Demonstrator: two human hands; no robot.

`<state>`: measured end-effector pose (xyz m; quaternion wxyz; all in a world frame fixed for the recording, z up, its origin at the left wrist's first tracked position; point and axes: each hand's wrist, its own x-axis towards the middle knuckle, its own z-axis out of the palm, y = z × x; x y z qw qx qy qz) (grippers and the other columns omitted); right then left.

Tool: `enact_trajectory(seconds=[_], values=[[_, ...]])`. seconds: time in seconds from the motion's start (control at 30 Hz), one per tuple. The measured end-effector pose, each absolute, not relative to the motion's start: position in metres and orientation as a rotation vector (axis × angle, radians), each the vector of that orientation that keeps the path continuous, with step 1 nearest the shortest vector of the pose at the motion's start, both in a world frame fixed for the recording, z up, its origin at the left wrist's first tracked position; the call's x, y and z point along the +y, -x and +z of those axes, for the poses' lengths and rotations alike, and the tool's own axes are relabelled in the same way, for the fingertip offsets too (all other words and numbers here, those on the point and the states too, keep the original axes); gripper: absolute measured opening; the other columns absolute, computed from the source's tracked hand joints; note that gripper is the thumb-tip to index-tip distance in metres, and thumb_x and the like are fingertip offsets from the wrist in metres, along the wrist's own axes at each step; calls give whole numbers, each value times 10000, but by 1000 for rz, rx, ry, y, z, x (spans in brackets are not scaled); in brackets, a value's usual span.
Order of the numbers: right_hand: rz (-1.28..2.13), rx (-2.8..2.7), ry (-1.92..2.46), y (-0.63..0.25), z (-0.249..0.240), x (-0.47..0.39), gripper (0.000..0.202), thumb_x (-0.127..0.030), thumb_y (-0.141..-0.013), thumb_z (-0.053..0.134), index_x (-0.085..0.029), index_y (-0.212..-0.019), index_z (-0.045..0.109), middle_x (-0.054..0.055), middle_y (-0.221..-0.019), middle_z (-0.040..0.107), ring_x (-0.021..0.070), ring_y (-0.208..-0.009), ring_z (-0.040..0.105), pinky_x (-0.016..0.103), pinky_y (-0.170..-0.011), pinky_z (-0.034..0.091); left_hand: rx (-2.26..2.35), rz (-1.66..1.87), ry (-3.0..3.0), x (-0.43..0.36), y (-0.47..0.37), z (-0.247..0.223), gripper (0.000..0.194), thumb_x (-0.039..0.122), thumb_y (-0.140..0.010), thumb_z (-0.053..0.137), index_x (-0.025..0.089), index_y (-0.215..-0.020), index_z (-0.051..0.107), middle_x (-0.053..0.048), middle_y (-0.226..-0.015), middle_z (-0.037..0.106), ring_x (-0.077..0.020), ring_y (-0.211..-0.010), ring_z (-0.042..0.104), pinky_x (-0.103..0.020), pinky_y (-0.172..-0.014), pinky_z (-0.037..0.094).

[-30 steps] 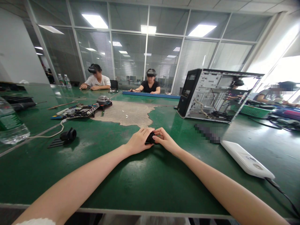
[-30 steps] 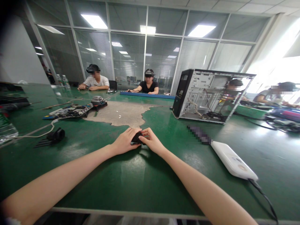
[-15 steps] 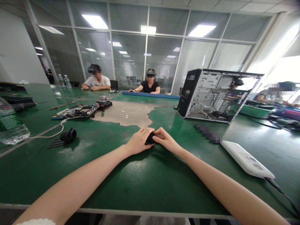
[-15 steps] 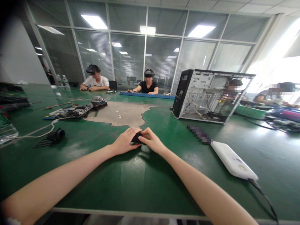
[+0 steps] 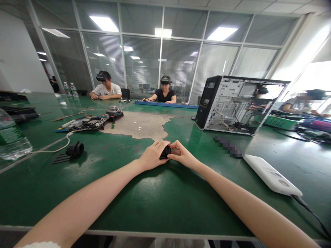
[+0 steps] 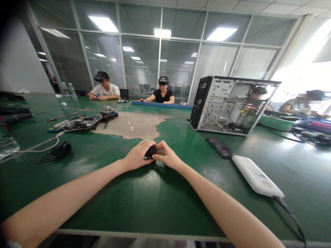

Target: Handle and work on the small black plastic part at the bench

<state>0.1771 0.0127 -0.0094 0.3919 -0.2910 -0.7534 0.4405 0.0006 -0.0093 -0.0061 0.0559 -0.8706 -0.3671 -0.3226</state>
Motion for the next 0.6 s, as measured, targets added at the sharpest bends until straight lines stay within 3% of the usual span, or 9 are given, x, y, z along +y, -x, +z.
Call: enact_trajectory(seconds=[0.2,0.37,0.6], values=[[1100,-1864,803,-175,-12,12,237,-365,-713,561,-207,-833,432,-8,-861,500,104,-739,528,282,-686,470,-1112,-964,2640,-10,-1,-5,580,283,-688,599,188,-1189,322,-60,-1168,474,-219,-1035,445,-365,-875,400],[1113,-1838,830,-173,-16,15,265,-379,-717,549,-210,-886,436,-10,-871,499,92,-682,533,276,-641,477,-1118,-974,2646,-9,-2,-6,577,278,-686,599,199,-1186,324,-60,-1165,475,-221,-1037,449,-371,-870,404],[1142,-1858,799,-175,-13,15,277,-338,-688,594,-206,-885,450,8,-909,499,118,-763,543,310,-718,465,-1117,-965,2643,-9,-1,-6,567,283,-692,590,193,-1185,326,-59,-1173,470,-226,-1046,438,-369,-883,395]])
